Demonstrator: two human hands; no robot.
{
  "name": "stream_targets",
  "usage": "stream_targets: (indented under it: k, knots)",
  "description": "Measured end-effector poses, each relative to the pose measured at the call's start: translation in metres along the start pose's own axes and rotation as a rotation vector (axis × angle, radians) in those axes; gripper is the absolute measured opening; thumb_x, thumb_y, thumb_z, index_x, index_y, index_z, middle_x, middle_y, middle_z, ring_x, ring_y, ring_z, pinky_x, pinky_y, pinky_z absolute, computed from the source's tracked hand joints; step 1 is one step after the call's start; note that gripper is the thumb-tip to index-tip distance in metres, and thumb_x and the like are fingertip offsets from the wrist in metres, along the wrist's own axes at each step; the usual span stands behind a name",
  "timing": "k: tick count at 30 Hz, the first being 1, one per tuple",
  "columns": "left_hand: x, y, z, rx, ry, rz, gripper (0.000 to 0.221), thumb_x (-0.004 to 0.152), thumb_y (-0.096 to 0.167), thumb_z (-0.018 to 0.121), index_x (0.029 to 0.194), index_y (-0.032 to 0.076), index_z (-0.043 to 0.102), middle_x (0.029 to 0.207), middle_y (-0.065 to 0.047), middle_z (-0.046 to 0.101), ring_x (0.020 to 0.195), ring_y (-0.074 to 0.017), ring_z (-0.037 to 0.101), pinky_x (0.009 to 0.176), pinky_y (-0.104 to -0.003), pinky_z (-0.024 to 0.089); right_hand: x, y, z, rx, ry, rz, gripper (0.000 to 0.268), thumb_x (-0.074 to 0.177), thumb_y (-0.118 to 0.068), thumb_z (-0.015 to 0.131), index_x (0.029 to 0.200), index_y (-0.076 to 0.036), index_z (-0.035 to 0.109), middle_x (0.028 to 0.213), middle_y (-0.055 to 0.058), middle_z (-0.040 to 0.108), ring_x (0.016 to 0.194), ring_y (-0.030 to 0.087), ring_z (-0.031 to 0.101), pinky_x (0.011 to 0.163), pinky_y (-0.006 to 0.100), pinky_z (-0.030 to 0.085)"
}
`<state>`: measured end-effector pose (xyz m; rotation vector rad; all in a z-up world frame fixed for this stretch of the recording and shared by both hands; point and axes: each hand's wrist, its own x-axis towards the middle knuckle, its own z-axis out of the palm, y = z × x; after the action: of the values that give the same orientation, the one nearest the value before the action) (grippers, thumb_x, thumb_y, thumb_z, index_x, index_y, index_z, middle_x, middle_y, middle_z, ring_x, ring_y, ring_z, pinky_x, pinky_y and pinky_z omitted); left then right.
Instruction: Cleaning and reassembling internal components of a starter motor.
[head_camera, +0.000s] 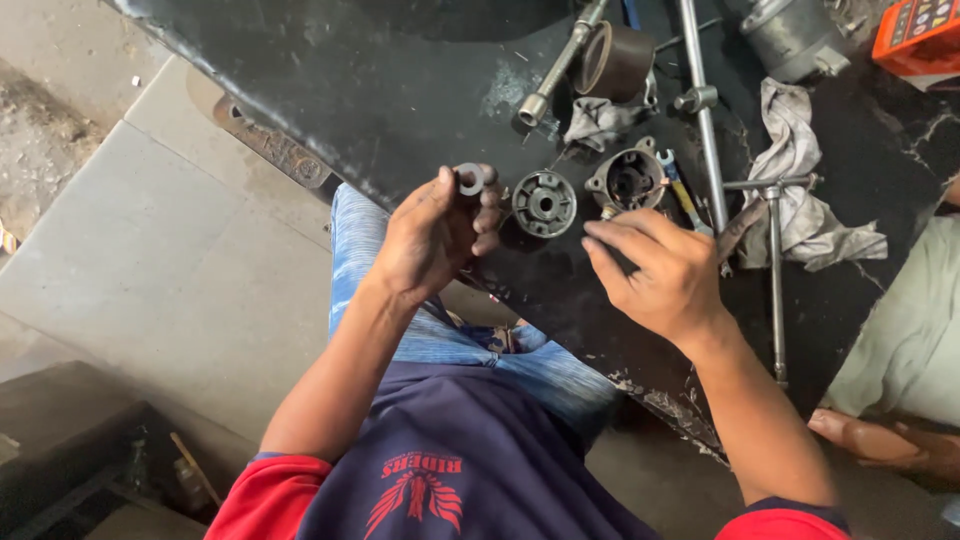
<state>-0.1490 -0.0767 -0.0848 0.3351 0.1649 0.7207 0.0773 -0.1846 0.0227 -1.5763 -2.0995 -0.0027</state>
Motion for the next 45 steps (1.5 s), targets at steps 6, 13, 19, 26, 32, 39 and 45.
stream_targets:
  k: [6,13,19,26,32,39,45]
  knots:
    - [0.003,-0.001,-0.01,-0.059,-0.09,-0.031,0.049,0.107,0.05,0.058,0.121,0.002,0.061,0.103,-0.004,0.056,0.091,-0.0156,0.05,0.075,-0.032,0.041,0.036,-0.006,0.007,-0.054,-0.144,0.036,0.025,0.089,-0.017,0.083,0.11,-0.004,0.077,0.104,0.01,0.073,0.079,0.027,0.072,0.067,0.034,0.057]
    - [0.002,0.003,-0.01,-0.026,-0.105,-0.035,0.05,0.108,0.05,0.056,0.123,0.003,0.059,0.104,-0.006,0.058,0.09,-0.0164,0.053,0.076,-0.032,0.044,0.047,-0.008,0.015,-0.028,-0.264,0.112,0.028,0.087,-0.017,0.082,0.113,-0.007,0.076,0.109,0.009,0.073,0.082,0.028,0.074,0.069,0.036,0.057]
    - [0.002,0.004,-0.011,-0.027,-0.069,-0.074,0.047,0.108,0.042,0.056,0.131,0.0,0.058,0.11,-0.008,0.061,0.096,-0.0168,0.058,0.079,-0.033,0.048,0.046,-0.003,0.017,0.003,-0.245,0.098,0.023,0.092,-0.013,0.078,0.113,-0.005,0.075,0.109,0.01,0.073,0.089,0.029,0.074,0.073,0.036,0.058]
    - [0.002,0.003,-0.012,-0.01,-0.102,-0.067,0.047,0.109,0.042,0.056,0.133,0.001,0.056,0.109,-0.008,0.061,0.095,-0.0173,0.056,0.079,-0.034,0.046,0.046,0.001,0.015,0.03,-0.236,0.088,0.018,0.094,-0.009,0.075,0.112,-0.005,0.076,0.109,0.011,0.074,0.087,0.028,0.075,0.07,0.034,0.059]
    - [0.002,0.003,-0.011,0.018,-0.091,-0.058,0.047,0.109,0.041,0.056,0.134,0.001,0.056,0.108,-0.008,0.061,0.093,-0.0174,0.056,0.079,-0.034,0.046,0.049,-0.001,0.011,0.037,-0.286,0.095,0.028,0.086,-0.013,0.082,0.112,-0.005,0.075,0.11,0.012,0.074,0.083,0.028,0.075,0.068,0.033,0.059]
    - [0.001,-0.001,-0.013,0.02,-0.132,-0.045,0.043,0.111,0.029,0.059,0.143,0.0,0.055,0.108,-0.007,0.06,0.094,-0.016,0.054,0.083,-0.033,0.046,0.041,0.013,0.005,0.056,-0.249,0.045,0.035,0.086,-0.016,0.085,0.117,-0.005,0.075,0.112,0.013,0.074,0.09,0.025,0.076,0.073,0.032,0.062]
    - [0.004,-0.004,-0.007,0.128,-0.083,-0.007,0.043,0.104,0.015,0.065,0.143,0.0,0.054,0.118,-0.006,0.064,0.1,-0.0144,0.057,0.084,-0.033,0.049,0.028,0.023,-0.04,0.084,-0.076,0.131,0.029,0.087,-0.013,0.087,0.112,-0.001,0.077,0.107,0.015,0.076,0.06,0.011,0.058,0.052,0.025,0.043]
